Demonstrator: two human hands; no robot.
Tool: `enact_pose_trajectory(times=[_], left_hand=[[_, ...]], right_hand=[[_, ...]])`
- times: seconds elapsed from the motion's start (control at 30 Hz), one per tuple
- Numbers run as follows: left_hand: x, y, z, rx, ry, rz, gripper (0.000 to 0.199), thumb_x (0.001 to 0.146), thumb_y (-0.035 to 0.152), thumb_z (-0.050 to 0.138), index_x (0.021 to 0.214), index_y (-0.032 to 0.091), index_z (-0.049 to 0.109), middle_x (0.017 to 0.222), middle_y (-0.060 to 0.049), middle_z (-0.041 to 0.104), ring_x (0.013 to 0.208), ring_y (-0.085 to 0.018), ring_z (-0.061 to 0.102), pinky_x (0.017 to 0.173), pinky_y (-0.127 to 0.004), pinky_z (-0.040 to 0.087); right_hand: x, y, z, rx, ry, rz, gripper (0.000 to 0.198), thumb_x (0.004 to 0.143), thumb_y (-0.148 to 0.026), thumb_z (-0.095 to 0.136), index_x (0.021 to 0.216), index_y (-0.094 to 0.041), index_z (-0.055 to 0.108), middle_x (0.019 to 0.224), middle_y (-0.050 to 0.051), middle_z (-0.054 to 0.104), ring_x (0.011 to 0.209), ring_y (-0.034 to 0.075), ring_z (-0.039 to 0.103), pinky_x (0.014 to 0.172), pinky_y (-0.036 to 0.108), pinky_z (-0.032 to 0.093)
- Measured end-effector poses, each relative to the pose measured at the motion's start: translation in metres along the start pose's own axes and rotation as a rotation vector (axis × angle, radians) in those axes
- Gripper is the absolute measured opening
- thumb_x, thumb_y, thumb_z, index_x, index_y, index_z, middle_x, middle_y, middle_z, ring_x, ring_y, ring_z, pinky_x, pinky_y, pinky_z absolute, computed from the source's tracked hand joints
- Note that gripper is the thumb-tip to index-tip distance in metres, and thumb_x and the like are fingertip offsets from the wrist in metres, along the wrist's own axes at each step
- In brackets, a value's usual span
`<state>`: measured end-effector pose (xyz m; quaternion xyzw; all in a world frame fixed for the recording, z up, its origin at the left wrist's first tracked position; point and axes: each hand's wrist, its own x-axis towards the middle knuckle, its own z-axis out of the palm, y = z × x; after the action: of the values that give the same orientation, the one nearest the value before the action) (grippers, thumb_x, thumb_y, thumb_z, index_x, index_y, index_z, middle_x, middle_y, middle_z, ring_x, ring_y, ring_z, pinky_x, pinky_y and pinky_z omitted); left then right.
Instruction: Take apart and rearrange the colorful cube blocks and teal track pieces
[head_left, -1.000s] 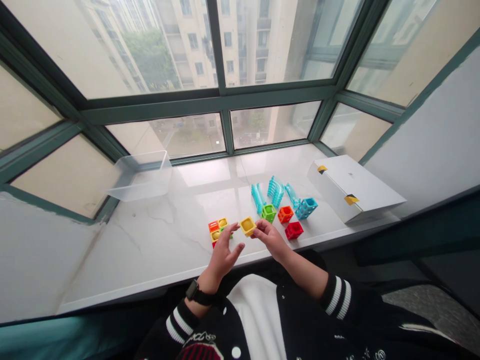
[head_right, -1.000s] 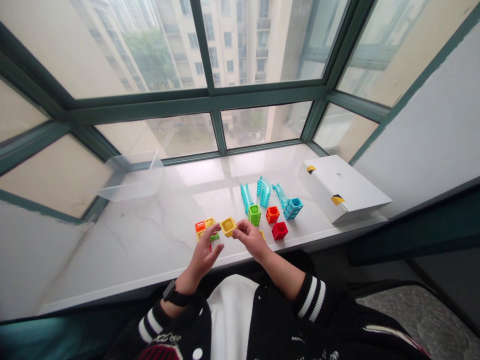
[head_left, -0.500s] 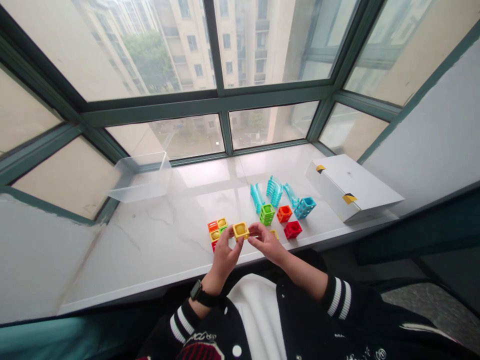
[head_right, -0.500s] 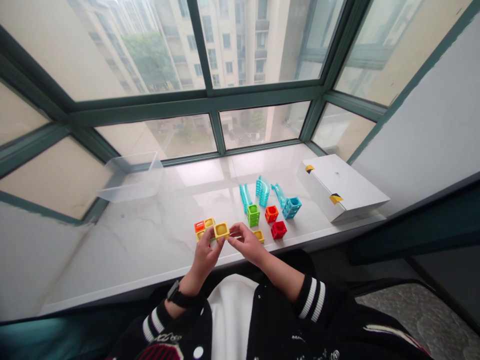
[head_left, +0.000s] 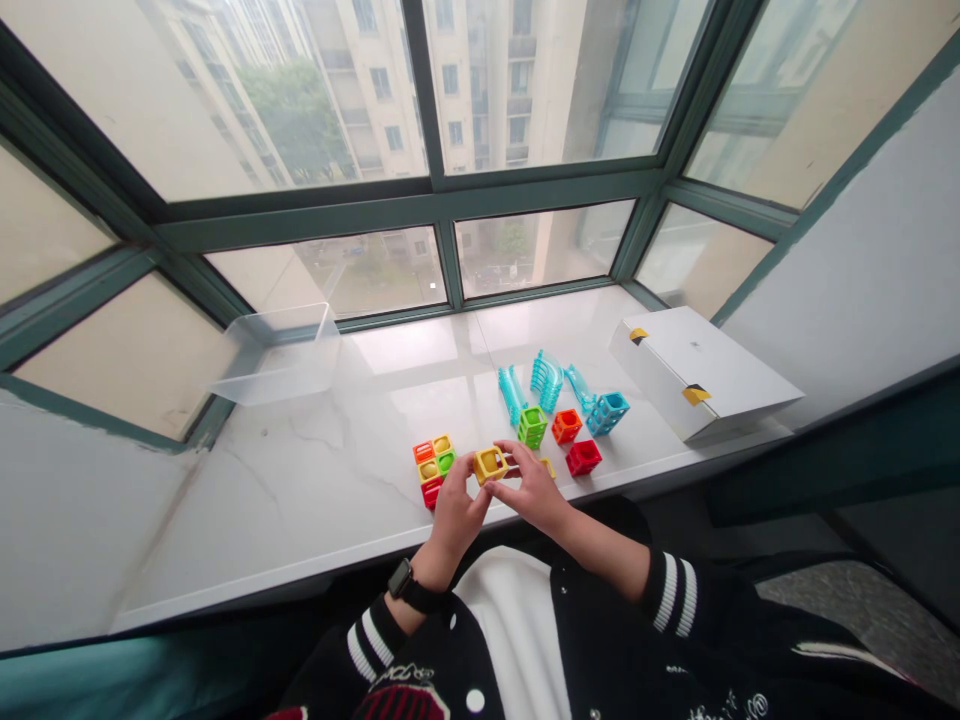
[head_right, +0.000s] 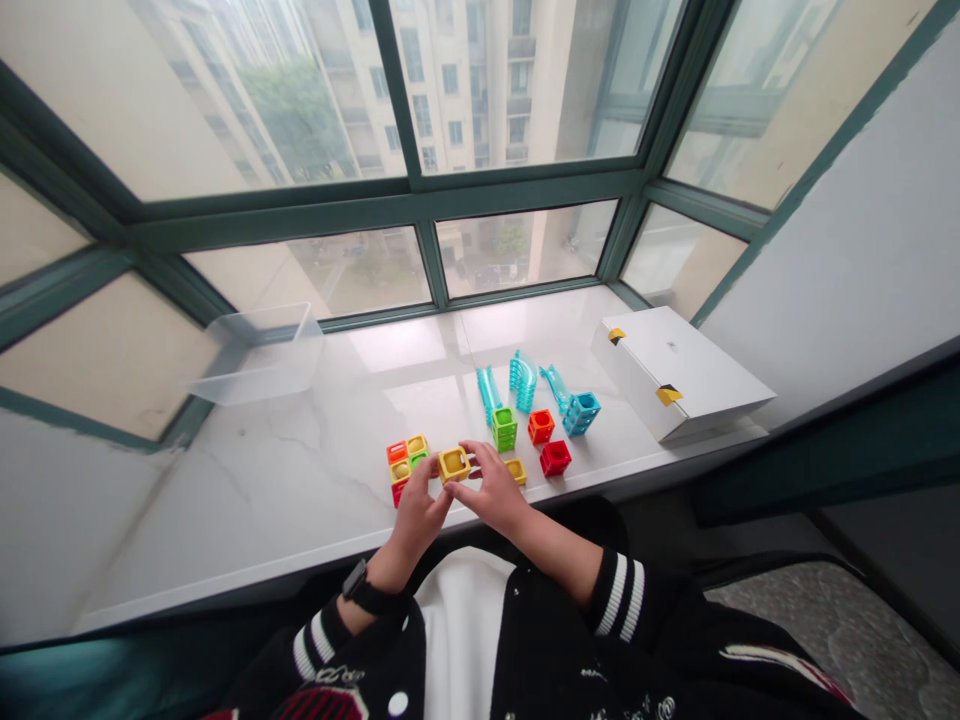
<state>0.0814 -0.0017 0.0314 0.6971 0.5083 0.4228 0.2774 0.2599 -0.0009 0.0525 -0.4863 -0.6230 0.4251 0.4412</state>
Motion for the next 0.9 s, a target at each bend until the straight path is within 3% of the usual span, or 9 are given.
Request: enact_pose_trajectory(times=[0.2,0.33,0.47,0.67,0.8,0.9], left_hand=[[-0.002,0.001,0.008,0.004,-0.019,0.074,0.047,0.098,0.028,0.061,0.144,0.024,0.051,0.135,-0.013,0.064,0.126,-0.028,0.064,0.108,-0.047,0.054],[-0.004,0.002,0.013,-0.016,-0.088,0.049,0.062,0.097,0.033,0.067,0.154,0.026,0.043,0.141,-0.014,0.063,0.123,-0.026,0.067,0.106,-0.045,0.055],[-0.004,-0.008,0.024,-0.057,-0.199,0.002,0.075,0.091,0.037,0.077,0.157,0.03,0.04,0.136,-0.01,0.065,0.114,-0.024,0.069,0.102,-0.045,0.057],[0.0,-0.039,0.054,-0.079,-0.324,-0.031,0.067,0.089,0.035,0.078,0.149,0.029,0.049,0.132,-0.009,0.066,0.112,-0.023,0.069,0.095,-0.043,0.06],[0.007,-0.052,0.078,0.011,-0.374,0.027,0.068,0.085,0.039,0.083,0.145,0.025,0.052,0.129,-0.01,0.068,0.109,-0.026,0.069,0.099,-0.047,0.056],[0.011,-0.053,0.093,0.109,-0.371,0.105,0.071,0.082,0.044,0.086,0.142,0.024,0.053,0.129,-0.011,0.068,0.112,-0.03,0.067,0.102,-0.051,0.053]], right_hand=[[0.001,0.001,-0.003,-0.064,0.025,-0.004,0.061,0.083,-0.036,0.08,0.139,-0.028,0.057,0.135,0.01,0.06,0.114,0.026,0.066,0.095,0.043,0.062],[0.001,0.004,-0.017,-0.033,0.021,0.051,0.061,0.086,-0.038,0.076,0.142,-0.027,0.055,0.134,0.011,0.063,0.112,0.026,0.068,0.097,0.043,0.061],[-0.001,0.007,-0.043,-0.013,0.039,0.072,0.052,0.091,-0.045,0.072,0.137,-0.026,0.058,0.13,0.009,0.067,0.115,0.027,0.068,0.097,0.043,0.06],[-0.006,0.015,-0.091,-0.042,0.168,0.069,0.051,0.088,-0.054,0.077,0.126,-0.024,0.062,0.12,0.009,0.069,0.104,0.027,0.07,0.095,0.045,0.06],[-0.006,0.016,-0.116,-0.135,0.233,0.019,0.048,0.088,-0.054,0.078,0.123,-0.024,0.065,0.119,0.01,0.068,0.105,0.028,0.068,0.097,0.045,0.058],[-0.004,0.011,-0.13,-0.264,0.198,-0.035,0.045,0.09,-0.049,0.076,0.127,-0.026,0.067,0.122,0.01,0.068,0.113,0.03,0.066,0.104,0.047,0.055]])
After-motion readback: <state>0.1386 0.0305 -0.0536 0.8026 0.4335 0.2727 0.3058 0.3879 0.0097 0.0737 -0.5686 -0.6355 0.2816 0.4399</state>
